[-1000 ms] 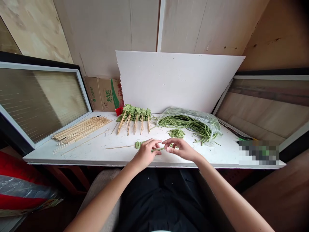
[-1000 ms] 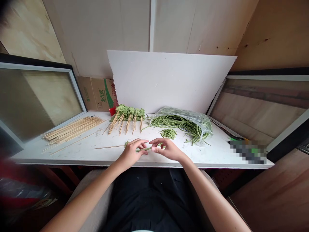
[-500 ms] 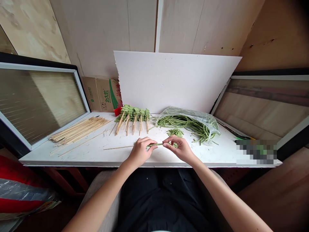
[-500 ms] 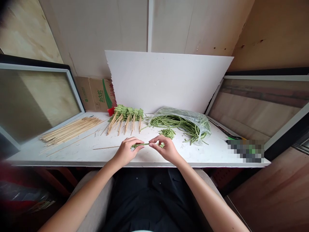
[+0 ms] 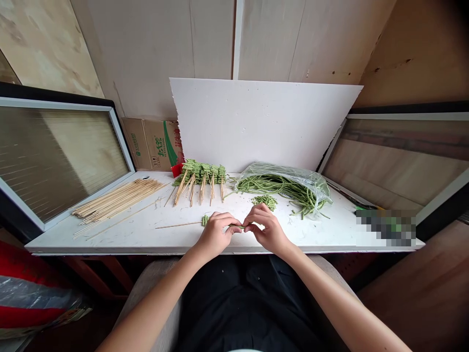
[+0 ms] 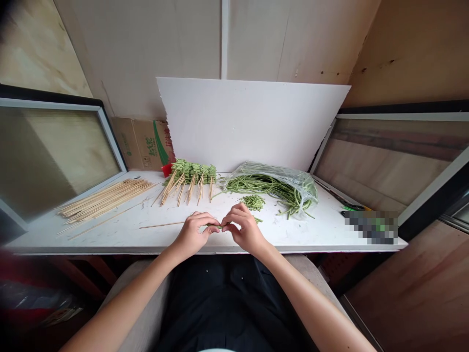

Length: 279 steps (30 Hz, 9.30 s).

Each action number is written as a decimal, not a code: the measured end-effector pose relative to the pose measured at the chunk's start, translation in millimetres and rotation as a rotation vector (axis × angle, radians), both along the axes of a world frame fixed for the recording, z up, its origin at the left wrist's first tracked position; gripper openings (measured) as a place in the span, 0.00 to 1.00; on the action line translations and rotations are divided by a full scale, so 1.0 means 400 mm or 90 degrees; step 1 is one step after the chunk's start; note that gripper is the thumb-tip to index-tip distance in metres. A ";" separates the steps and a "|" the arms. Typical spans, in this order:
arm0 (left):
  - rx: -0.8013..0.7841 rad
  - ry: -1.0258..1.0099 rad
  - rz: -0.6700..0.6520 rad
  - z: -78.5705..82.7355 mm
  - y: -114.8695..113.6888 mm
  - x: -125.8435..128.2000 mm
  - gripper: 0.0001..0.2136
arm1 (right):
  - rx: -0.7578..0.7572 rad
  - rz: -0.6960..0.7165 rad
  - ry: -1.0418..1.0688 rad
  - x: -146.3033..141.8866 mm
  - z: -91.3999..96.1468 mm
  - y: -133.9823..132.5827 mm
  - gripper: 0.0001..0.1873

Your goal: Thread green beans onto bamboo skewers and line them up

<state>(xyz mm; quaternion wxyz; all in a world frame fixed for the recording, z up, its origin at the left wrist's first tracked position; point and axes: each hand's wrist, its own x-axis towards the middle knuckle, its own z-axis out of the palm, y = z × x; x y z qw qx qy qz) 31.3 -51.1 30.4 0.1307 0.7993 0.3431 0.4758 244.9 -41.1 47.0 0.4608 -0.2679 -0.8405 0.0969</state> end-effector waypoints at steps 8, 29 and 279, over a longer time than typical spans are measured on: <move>-0.020 -0.016 -0.020 -0.016 0.011 0.002 0.09 | -0.107 0.047 0.046 -0.008 -0.020 0.004 0.13; -0.513 -0.400 -0.195 -0.049 0.069 -0.023 0.25 | -0.086 -0.364 -0.236 0.232 -0.114 0.195 0.12; -0.081 -0.011 0.193 -0.070 0.119 -0.150 0.08 | -0.175 -0.264 -0.178 0.267 -0.086 0.199 0.12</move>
